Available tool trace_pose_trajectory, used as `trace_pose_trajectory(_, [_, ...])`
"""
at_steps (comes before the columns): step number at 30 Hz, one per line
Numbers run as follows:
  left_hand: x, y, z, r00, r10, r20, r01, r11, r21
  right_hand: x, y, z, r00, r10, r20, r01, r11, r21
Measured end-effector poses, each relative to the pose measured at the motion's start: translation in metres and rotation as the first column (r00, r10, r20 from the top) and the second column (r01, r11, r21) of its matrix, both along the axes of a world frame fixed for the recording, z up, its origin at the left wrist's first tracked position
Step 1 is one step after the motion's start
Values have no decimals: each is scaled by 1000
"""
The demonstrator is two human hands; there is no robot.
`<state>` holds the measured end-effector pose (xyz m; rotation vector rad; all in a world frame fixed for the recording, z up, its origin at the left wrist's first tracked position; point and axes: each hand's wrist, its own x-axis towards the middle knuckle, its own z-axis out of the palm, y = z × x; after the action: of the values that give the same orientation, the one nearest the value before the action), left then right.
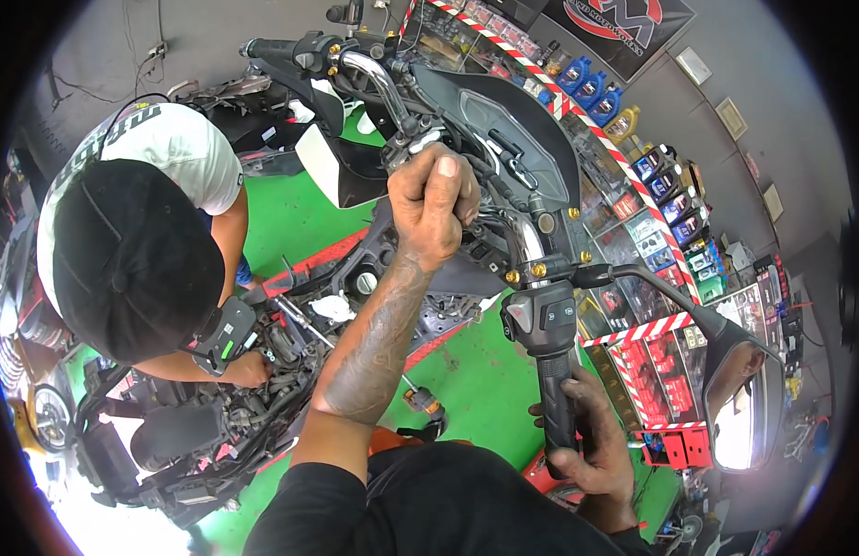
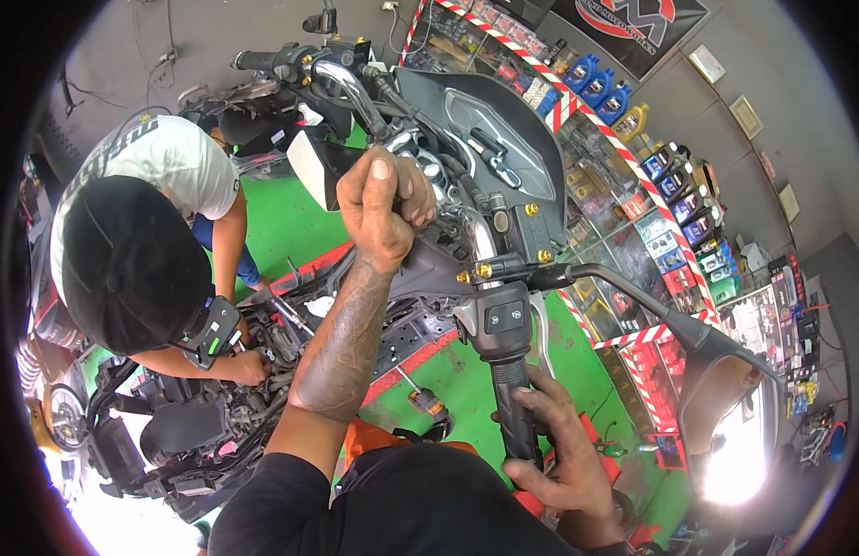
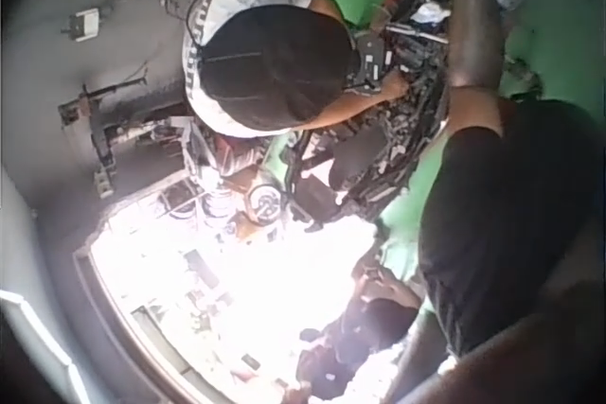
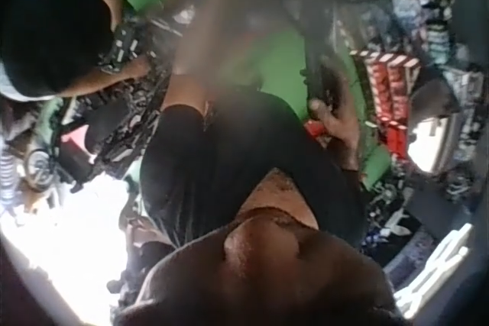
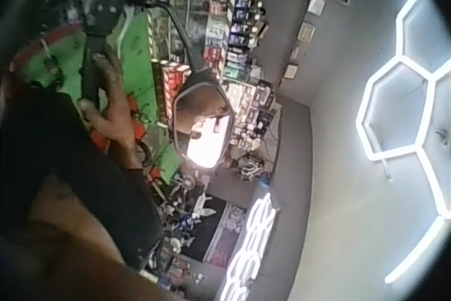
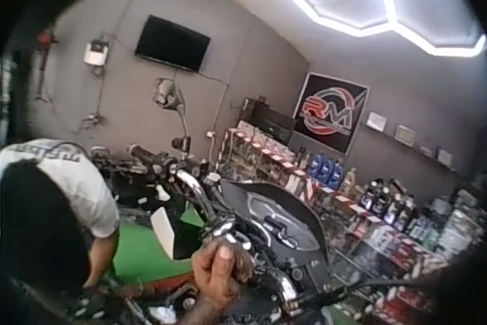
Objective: Disassembling and inspecting the front fairing and headlight assembly of a motorcycle in a service bay.
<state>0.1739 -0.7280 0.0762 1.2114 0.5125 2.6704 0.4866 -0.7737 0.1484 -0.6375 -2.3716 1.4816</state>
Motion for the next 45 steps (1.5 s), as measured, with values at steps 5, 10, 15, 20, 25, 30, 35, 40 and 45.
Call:
trace_pose_trajectory(5, [-4,4,11,970,-214,-114,207,976,-70,35,51,-38,933,-167,-317,82,961,-265])
trace_pose_trajectory(10, [-27,11,16,862,-432,-267,395,901,-182,29,64,-46,872,-2,-489,-280,818,-503])
trace_pose_trajectory(15, [-20,5,12,789,-567,-236,514,820,-250,39,59,-80,793,-27,-608,-424,693,-583])
trace_pose_trajectory(20, [5,10,20,990,-50,133,74,981,-181,32,51,-102,866,57,-497,-454,509,-732])
trace_pose_trajectory(25, [22,-8,8,928,-218,302,232,973,-13,-35,66,-154,977,44,211,-17,992,-127])
trace_pose_trajectory(30, [-20,-38,0,857,123,-501,-319,889,-328,-135,69,-116,976,-218,-12,161,682,713])
trace_pose_trajectory(35, [8,-18,9,994,-47,-103,12,949,-315,-168,93,-124,939,-339,-59,259,582,771])
trace_pose_trajectory(40, [14,-7,-4,971,-224,89,234,963,-132,-187,111,-158,810,-478,-341,279,-197,940])
trace_pose_trajectory(45, [16,-24,-21,982,-185,46,190,967,-168,-202,129,-181,762,-375,-527,509,-154,847])
